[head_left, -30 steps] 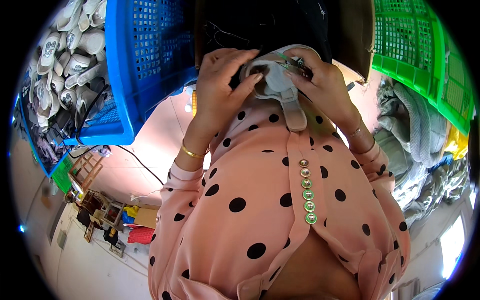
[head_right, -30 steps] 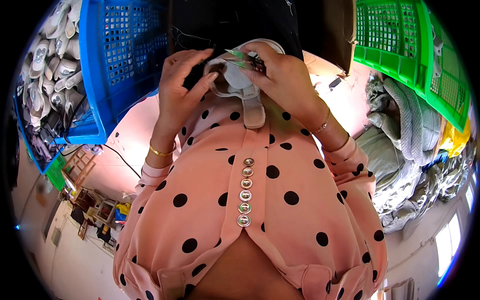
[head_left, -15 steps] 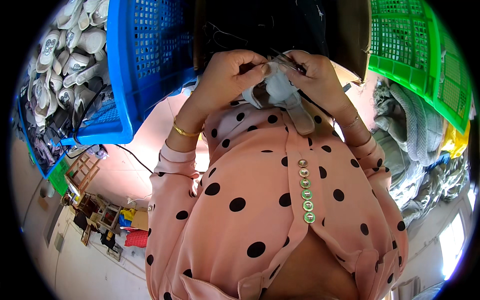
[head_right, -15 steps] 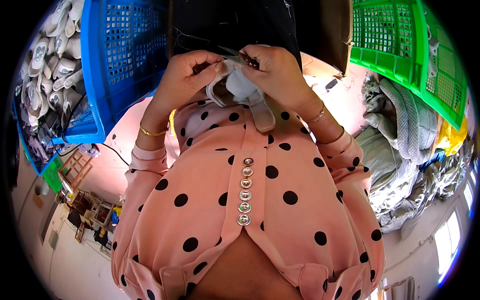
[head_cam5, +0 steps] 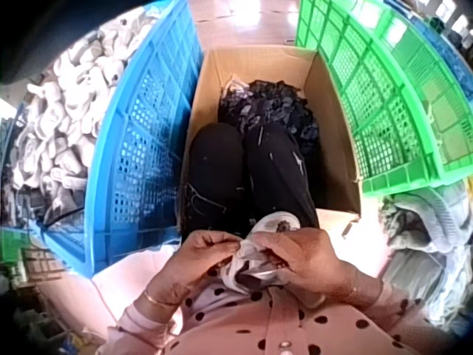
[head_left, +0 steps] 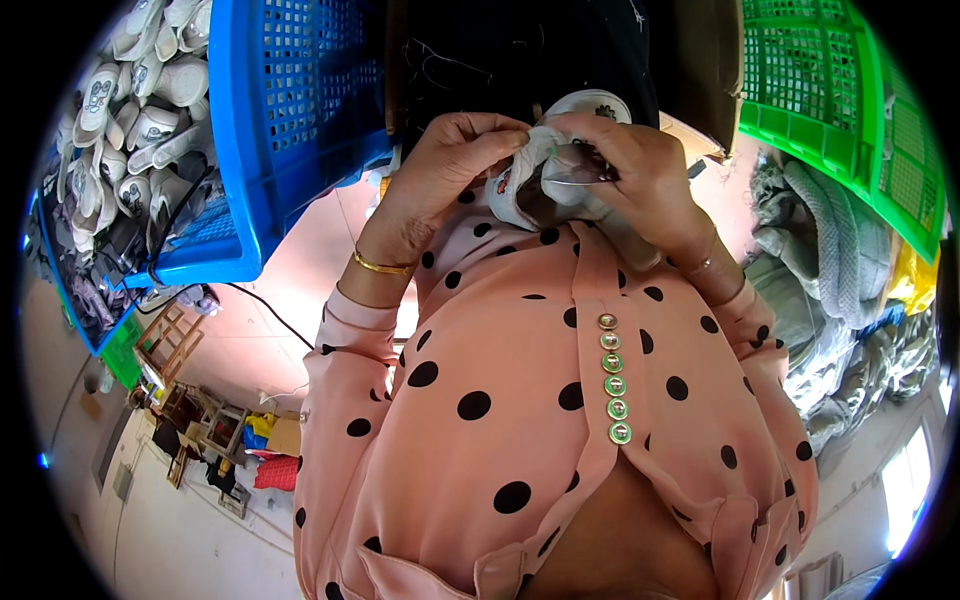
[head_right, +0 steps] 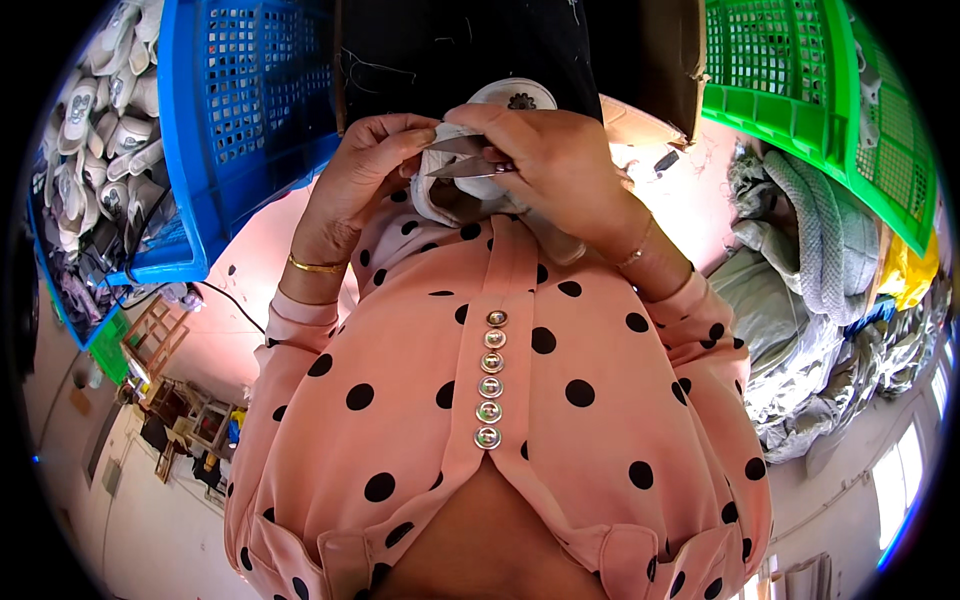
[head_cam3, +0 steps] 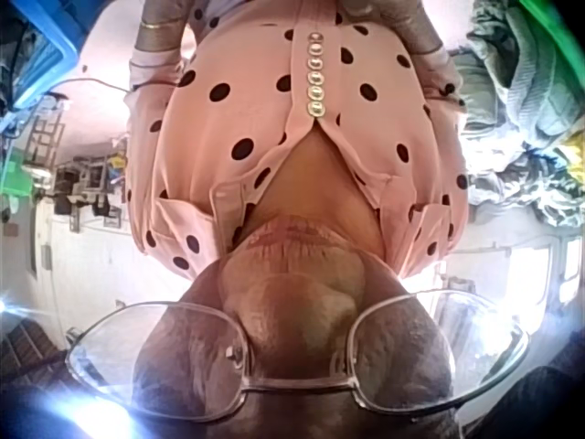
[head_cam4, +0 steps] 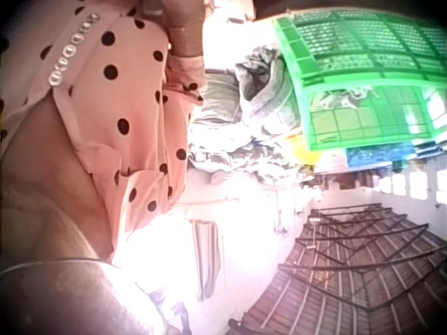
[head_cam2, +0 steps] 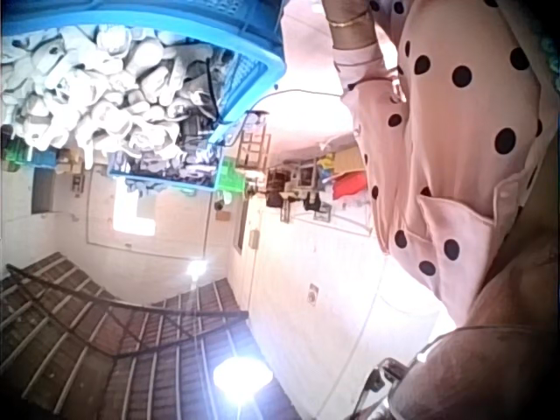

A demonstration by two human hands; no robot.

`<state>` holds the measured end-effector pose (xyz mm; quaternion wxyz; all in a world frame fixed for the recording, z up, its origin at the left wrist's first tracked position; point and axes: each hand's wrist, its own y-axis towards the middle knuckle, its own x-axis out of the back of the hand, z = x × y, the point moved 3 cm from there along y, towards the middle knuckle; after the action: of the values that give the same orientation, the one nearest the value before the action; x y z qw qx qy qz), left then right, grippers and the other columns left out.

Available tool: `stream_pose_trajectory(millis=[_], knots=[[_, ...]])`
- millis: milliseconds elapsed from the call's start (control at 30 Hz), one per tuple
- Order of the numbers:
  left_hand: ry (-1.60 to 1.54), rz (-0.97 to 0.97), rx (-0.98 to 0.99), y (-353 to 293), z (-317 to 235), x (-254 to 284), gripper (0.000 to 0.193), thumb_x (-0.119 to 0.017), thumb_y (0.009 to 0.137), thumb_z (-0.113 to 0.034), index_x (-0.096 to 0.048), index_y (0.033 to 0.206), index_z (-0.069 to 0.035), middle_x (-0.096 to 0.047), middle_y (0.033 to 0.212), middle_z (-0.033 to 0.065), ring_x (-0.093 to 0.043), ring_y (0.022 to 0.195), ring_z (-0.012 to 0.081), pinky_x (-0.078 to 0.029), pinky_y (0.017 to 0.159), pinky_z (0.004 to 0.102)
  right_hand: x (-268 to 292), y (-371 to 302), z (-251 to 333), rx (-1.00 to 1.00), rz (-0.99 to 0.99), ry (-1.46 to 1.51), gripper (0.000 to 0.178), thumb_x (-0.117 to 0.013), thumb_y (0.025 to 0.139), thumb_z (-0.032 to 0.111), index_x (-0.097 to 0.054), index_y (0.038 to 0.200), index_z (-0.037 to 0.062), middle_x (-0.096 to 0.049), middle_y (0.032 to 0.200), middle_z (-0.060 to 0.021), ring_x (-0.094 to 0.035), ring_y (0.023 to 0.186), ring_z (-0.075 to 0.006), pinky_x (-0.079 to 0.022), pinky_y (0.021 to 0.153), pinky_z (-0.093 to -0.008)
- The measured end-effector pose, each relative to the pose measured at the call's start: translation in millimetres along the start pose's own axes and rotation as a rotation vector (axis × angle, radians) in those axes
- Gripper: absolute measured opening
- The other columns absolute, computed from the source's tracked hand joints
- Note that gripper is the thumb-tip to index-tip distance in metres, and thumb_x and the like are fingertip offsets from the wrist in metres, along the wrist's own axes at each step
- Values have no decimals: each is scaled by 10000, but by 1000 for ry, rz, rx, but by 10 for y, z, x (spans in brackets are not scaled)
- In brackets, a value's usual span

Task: The person uses scissors to trim loose threads and excess fabric from the edges and straps of small white shoes. They handle the shoes one at a time, picking them from a blue basket, trimming them, and placing them back into the basket.

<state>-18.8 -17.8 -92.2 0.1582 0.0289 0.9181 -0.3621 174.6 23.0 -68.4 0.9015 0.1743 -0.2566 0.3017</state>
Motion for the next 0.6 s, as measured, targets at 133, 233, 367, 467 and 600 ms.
stream_pose_trajectory(millis=[133, 233, 367, 467, 600], knots=[[0, -21, 17, -23, -11, 12, 242, -660, 874, -156, -705, 1052, 3, -605, 700, -28, -462, 598, 43, -366, 559, 183, -82, 139, -19, 259, -16, -159, 387, -717, 711, 77, -623, 1085, 110, -657, 757, -34, -641, 639, -193, -499, 563, -285], [-14, -17, 27, -9, 16, 1, 239, -657, 895, -175, -696, 1051, 2, -652, 766, 0, -557, 656, 46, -448, 629, 181, -105, 173, -76, 296, 59, -214, 277, -690, 751, 106, -606, 1014, 77, -634, 732, -28, -619, 606, -186, -484, 543, -278], [-61, -6, 30, 32, 70, 26, 228, -641, 917, -184, -685, 1050, -4, -663, 797, 1, -586, 674, 40, -479, 664, 176, 10, 271, 62, -223, 438, 483, 178, -653, 857, 186, -577, 948, 54, -554, 680, 20, -533, 553, -89, -426, 499, -240], [-56, -21, 57, 29, 83, 66, 263, -636, 905, -164, -648, 1104, 8, -685, 861, 23, -650, 754, 77, -508, 649, 184, 192, 148, 193, -286, 963, 1120, 339, -623, 929, 349, -562, 970, 19, -544, 709, 36, -459, 557, -21, -368, 496, -193], [-75, -16, 11, 10, 62, 49, 235, -636, 927, -200, -680, 1062, -13, -663, 838, -5, -586, 719, 37, -466, 667, 169, 329, 178, 81, -109, 540, 477, 381, -682, 886, 349, -548, 1022, 18, -548, 639, -43, -497, 514, -105, -395, 495, -249]])
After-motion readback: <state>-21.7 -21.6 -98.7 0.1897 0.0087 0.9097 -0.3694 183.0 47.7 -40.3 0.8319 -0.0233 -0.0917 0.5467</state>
